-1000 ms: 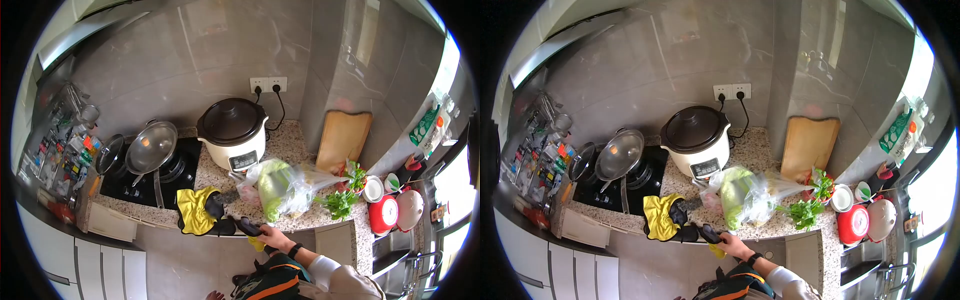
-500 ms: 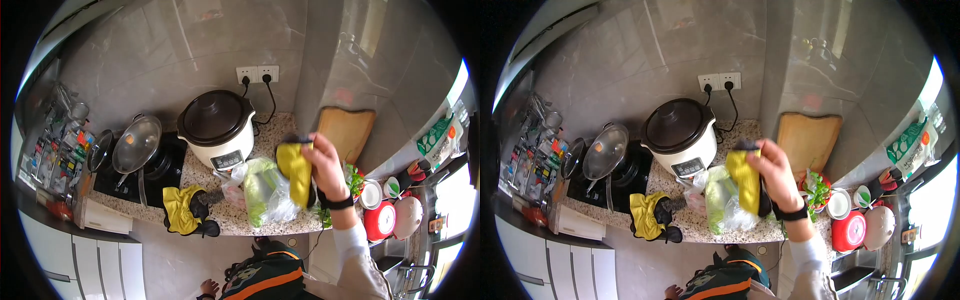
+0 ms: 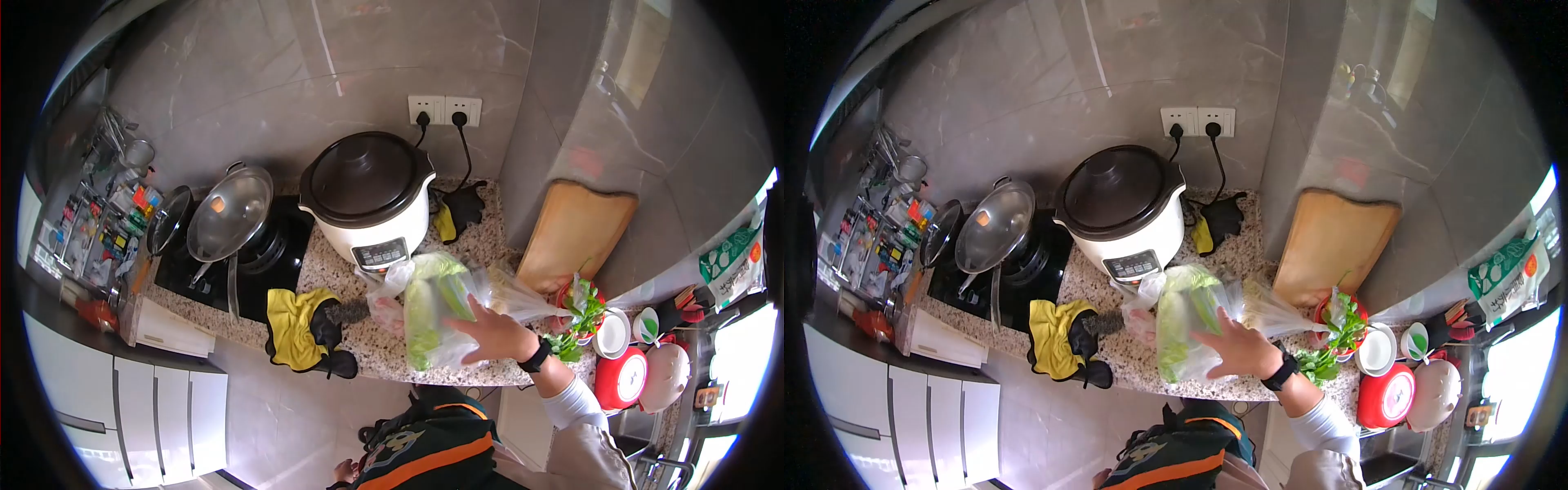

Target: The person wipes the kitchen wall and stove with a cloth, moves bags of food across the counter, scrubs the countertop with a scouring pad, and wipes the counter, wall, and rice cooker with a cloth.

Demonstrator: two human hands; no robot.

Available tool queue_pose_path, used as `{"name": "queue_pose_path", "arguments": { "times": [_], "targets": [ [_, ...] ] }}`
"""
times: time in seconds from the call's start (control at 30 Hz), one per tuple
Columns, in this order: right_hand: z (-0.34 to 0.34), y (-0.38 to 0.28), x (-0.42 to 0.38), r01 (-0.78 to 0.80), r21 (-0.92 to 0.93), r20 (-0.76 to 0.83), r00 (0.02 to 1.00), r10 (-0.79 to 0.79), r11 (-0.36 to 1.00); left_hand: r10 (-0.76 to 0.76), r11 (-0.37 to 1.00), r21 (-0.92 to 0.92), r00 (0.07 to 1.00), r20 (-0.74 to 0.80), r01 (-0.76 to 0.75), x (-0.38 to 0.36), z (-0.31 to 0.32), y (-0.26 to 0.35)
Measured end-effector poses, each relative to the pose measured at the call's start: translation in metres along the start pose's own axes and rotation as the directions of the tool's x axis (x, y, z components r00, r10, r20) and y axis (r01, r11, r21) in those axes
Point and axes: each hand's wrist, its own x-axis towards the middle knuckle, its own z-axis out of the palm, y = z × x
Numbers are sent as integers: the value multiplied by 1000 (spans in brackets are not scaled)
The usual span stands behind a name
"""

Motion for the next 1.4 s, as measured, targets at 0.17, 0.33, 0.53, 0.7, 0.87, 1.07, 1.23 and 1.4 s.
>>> {"name": "queue_pose_path", "arguments": {
  "times": [0.17,0.33,0.53,0.7,0.87,1.07,1.23,1.4],
  "targets": [
    [22,27,16,-24,-61,-335,942,2,998,146,989,26,960,-237,-144,-5,6,2],
    [-49,36,25,37,422,-606,755,251,906,372,870,398,917,-146,-290,-16,19,18],
    [-91,10,29,9,513,-541,780,316,858,345,914,322,891,-294,-247,-59,100,68],
    [-74,-35,45,184,248,-578,816,-7,951,739,367,641,630,239,-674,-106,215,142],
    [-54,-95,51,95,131,-529,848,-12,987,643,-182,518,298,706,-836,-195,385,189],
    [-31,-102,41,55,169,-495,868,36,984,361,-644,330,107,927,-690,-84,435,188],
    [-1,-114,25,24,126,-304,952,15,992,510,-663,317,-99,855,-678,-129,502,186],
    [15,-129,3,73,71,-522,852,-26,995,477,-628,216,-151,866,-747,-151,525,181]
  ]
}}
